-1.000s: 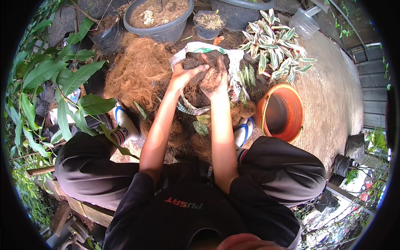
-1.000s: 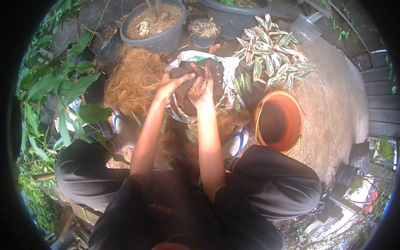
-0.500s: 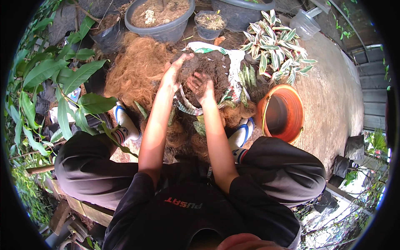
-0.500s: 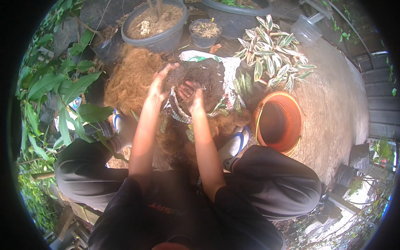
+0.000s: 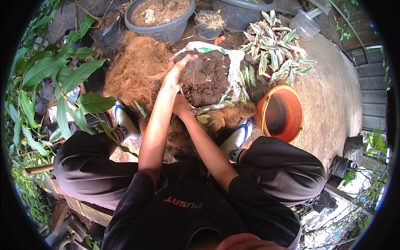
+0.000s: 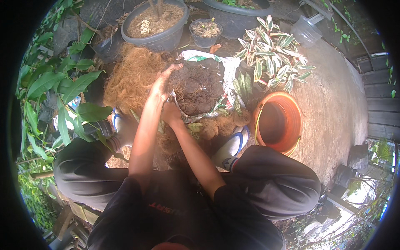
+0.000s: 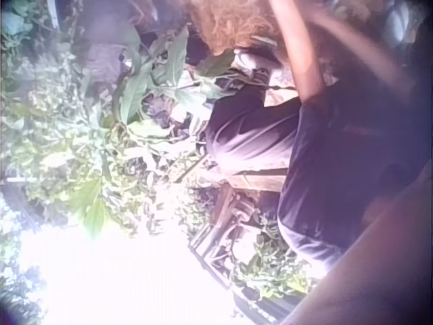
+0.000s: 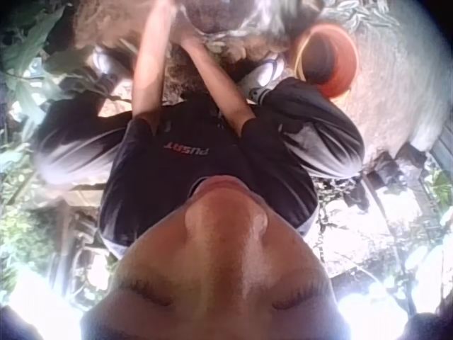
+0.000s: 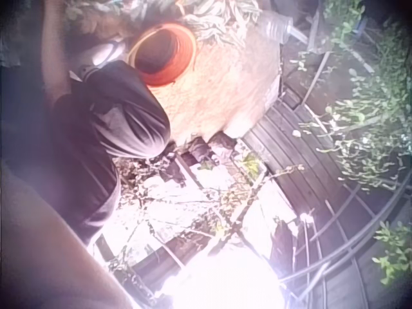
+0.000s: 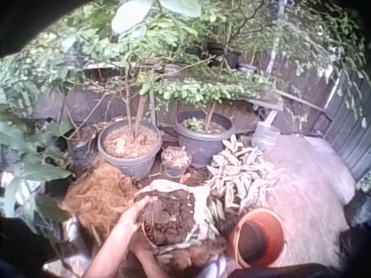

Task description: The person sits cross-legged and mixes dark soil with shredded coconut fiber by hand. They repeatedly scoop, crumble, and combine the materials into a loose pile, occasionally picking up and breaking apart clumps to ensure even mixing.

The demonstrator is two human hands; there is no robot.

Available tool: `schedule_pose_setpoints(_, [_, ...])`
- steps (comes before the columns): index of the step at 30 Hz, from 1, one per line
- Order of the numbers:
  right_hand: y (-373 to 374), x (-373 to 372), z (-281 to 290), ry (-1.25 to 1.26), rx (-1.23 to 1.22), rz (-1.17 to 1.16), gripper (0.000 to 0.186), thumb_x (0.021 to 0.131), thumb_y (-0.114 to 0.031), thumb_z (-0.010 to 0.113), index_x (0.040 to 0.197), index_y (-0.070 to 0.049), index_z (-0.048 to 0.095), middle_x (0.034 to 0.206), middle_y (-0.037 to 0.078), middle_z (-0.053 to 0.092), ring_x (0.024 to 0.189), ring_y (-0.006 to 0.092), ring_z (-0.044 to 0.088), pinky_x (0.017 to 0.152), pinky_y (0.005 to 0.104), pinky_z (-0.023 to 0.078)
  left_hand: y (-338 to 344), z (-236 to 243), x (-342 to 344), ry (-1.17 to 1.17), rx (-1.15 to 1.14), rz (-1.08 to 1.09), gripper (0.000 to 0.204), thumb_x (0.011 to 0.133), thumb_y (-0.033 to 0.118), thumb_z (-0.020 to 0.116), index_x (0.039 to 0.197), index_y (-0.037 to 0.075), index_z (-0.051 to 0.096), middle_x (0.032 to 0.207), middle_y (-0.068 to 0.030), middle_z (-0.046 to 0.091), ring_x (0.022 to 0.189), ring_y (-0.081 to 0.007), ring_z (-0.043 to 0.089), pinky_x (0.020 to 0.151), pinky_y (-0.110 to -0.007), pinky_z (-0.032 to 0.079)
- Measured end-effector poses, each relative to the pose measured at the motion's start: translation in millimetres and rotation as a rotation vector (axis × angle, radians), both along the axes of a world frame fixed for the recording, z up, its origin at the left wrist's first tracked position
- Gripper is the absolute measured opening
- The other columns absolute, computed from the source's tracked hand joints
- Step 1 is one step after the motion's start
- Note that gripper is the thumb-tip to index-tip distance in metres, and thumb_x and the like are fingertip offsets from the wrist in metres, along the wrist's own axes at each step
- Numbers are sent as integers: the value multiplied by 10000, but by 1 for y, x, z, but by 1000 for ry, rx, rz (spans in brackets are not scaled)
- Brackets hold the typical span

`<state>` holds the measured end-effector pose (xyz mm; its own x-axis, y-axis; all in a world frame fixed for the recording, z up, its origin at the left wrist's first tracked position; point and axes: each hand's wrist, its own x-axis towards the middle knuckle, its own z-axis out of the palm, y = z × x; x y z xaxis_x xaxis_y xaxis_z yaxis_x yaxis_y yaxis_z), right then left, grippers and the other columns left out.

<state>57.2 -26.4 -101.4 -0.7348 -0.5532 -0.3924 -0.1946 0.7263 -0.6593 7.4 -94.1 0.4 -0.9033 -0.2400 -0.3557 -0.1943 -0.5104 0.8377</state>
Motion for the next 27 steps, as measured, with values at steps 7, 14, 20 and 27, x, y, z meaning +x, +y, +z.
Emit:
schedule_pose_setpoints(7, [-4, 37, -8, 165, -49, -196, 503, 845, -280, 587, 1253, 6, 514, 1276, 272, 447, 1177, 434, 464, 943, 479, 458, 6, 5, 1, 10, 108, 47, 473, 813, 359, 718, 1167, 60, 626, 1288, -48, 578, 1377, -238, 247, 1106, -504, 201])
schedule_pose_setpoints(14, [2, 16, -26, 196, -28, -301, 359, 800, -176, 652, 1115, -13, 599, 1154, 260, 550, 1066, 417, 553, 876, 454, 492, -8, -23, -10, -111, 93, 157, 327, 840, 322, 689, 1058, 81, 650, 1214, -47, 594, 1217, -221, 431, 1008, -476, 344])
schedule_pose_setpoints(20, [21, -13, -16, -116, -14, -298, 248, 714, -28, 687, 953, -59, 627, 1053, 195, 619, 1016, 349, 597, 850, 434, 492, -13, -10, -4, -76, 98, 172, 282, 850, 316, 674, 1021, 93, 654, 1234, -41, 572, 1185, -220, 451, 990, -481, 358])
schedule_pose_setpoints(27, [15, 5, -21, 4, 178, -46, 304, 692, -49, 708, 964, -110, 588, 1083, 146, 572, 1112, 317, 532, 908, 415, 449, -11, -7, -1, -46, 121, 126, 627, 758, 373, 740, 1210, 41, 458, 1320, -97, 506, 1286, -278, 350, 1053, -551, 212])
